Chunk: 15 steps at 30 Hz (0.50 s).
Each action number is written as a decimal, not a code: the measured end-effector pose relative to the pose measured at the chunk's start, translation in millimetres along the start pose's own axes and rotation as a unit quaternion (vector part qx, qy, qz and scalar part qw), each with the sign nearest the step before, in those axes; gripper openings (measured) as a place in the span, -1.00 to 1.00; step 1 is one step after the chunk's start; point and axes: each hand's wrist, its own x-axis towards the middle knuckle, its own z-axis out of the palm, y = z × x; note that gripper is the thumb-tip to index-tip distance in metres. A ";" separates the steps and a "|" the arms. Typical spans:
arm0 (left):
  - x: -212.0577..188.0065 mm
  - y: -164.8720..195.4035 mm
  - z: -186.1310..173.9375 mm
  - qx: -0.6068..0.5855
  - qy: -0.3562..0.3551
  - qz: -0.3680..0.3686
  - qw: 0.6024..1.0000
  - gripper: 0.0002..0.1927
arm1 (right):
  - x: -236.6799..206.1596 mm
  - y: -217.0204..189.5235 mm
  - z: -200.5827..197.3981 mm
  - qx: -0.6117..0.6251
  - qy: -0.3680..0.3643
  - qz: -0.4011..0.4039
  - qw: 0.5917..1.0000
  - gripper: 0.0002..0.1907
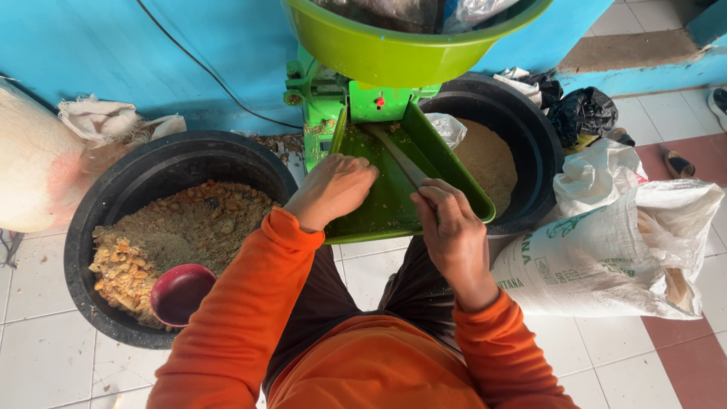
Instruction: The person sits on the floor operating a small green grinding mill. They scoop cracked peanut pieces from a green tray into the machine hopper, guide the material with a flat scoop, and later stir and level the ground flour that collects in a large black basin, mixing it with a small bowl.
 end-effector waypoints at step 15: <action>-2.2 -8.4 6.4 0.012 0.005 0.008 1.000 -0.90 | 23.6 -9.3 -33.4 -0.023 0.003 -0.012 1.000 -0.82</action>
